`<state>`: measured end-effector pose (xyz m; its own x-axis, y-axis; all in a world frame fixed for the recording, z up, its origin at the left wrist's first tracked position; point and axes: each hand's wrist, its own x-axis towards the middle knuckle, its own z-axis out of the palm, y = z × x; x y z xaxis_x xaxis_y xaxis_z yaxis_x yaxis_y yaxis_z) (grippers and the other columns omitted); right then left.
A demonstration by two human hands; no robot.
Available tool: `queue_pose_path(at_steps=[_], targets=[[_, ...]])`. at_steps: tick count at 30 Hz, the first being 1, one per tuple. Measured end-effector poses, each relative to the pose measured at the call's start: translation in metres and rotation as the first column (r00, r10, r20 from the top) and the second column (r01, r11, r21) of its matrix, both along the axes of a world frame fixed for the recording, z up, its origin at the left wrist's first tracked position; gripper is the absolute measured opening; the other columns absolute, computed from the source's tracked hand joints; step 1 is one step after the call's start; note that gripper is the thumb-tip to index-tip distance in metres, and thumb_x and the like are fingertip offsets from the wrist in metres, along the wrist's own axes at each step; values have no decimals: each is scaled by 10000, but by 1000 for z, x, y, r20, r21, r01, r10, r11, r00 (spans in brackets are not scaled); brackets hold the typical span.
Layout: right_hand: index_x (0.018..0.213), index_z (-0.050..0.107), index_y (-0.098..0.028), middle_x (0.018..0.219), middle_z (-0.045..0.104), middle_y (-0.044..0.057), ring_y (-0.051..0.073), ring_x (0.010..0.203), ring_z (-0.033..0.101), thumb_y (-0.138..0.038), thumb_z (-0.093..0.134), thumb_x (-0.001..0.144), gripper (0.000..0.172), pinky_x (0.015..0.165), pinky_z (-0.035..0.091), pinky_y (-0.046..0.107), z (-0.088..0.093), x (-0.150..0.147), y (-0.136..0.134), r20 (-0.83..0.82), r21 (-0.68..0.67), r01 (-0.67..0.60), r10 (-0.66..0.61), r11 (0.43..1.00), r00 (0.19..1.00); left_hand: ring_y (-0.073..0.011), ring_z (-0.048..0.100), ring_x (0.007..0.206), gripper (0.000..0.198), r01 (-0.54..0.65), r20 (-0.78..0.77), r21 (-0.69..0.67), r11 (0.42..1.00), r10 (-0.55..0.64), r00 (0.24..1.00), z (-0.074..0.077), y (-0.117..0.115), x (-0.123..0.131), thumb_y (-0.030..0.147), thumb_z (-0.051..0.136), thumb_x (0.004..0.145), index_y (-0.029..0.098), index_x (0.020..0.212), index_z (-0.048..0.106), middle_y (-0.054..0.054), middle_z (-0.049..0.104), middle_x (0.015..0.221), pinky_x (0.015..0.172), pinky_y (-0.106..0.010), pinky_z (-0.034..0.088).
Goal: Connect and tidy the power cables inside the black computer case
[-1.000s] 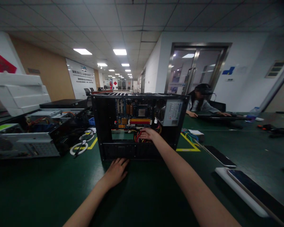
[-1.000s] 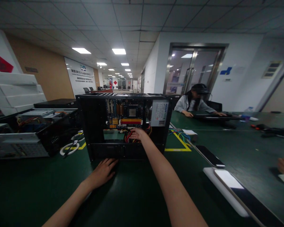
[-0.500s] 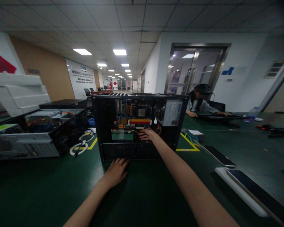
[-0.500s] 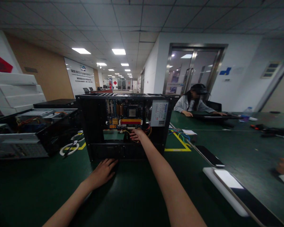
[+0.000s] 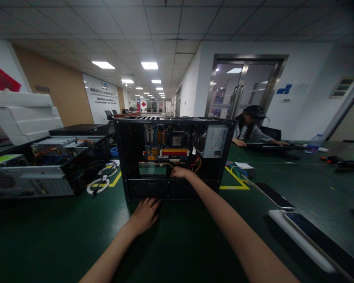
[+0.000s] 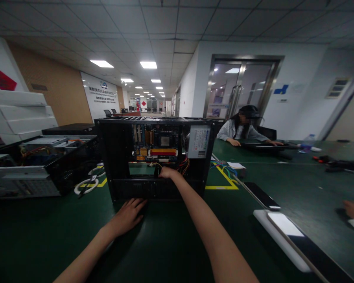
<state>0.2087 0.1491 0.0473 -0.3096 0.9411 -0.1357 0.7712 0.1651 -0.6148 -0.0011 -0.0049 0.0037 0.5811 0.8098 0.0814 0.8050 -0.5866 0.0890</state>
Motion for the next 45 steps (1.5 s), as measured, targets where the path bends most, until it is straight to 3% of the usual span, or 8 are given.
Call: queue_pose_path(at_steps=[2,8,13,27,33,36,39,45], targets=[[605,612,-118,570,605,20,153,612,579,-139,585,642,50,568,439,214,0,-1,1,133,5,-53,52,999,990,-236,351,1127,504,-1,2,1,1000,1,1000,0,0,0,271,399,770,232,1265,312,-60,403,1244,926,-399,289],[897,631,-105,874,644,68,169,733,608,-182,529,672,258,587,458,214,-2,-2,6,337,-190,-185,241,964,910,-231,353,1122,502,-4,8,13,1000,4,1000,0,-1,1,272,405,772,237,1264,313,-57,405,1236,923,-387,293],[846,643,-97,839,647,81,192,741,612,-173,504,676,232,618,469,253,0,-3,5,398,-247,-192,280,950,874,-234,349,1128,509,-7,6,-7,1000,7,1000,2,-2,2,266,415,768,239,1265,310,-59,402,1240,925,-394,289],[792,631,-113,728,630,56,167,649,600,-236,563,637,209,580,456,240,-6,2,9,322,-224,-124,194,967,927,-234,350,1129,512,-2,9,6,1000,2,1000,1,-2,1,261,421,761,228,1262,320,-60,398,1248,928,-394,294],[723,609,-121,688,618,23,129,613,571,-209,568,659,116,544,426,192,0,-1,1,191,-106,-135,154,985,970,-238,346,1135,506,-16,-1,-7,1000,16,1000,3,-3,2,267,412,765,234,1262,320,-59,396,1256,925,-401,297],[687,577,-112,639,597,16,113,575,550,-185,590,657,80,518,417,181,8,-4,-6,105,-34,-57,61,998,993,-236,347,1136,507,-10,5,-2,1000,10,1000,2,-3,2,264,415,762,243,1260,319,-52,394,1260,928,-401,293],[746,533,-120,582,567,-5,81,487,526,-168,551,716,59,468,412,168,12,-5,-11,-105,-106,31,-42,994,994,-236,352,1131,511,-1,12,9,1000,1,1000,2,-2,1,261,419,760,239,1260,317,-56,398,1254,921,-399,303],[865,467,-158,532,527,-49,56,423,523,-146,557,749,148,476,458,175,17,0,-13,-515,-241,164,-269,957,814,-237,341,1144,512,7,15,1,1000,-7,1000,2,-3,1,265,424,766,241,1264,306,-62,384,1263,925,-400,300]])
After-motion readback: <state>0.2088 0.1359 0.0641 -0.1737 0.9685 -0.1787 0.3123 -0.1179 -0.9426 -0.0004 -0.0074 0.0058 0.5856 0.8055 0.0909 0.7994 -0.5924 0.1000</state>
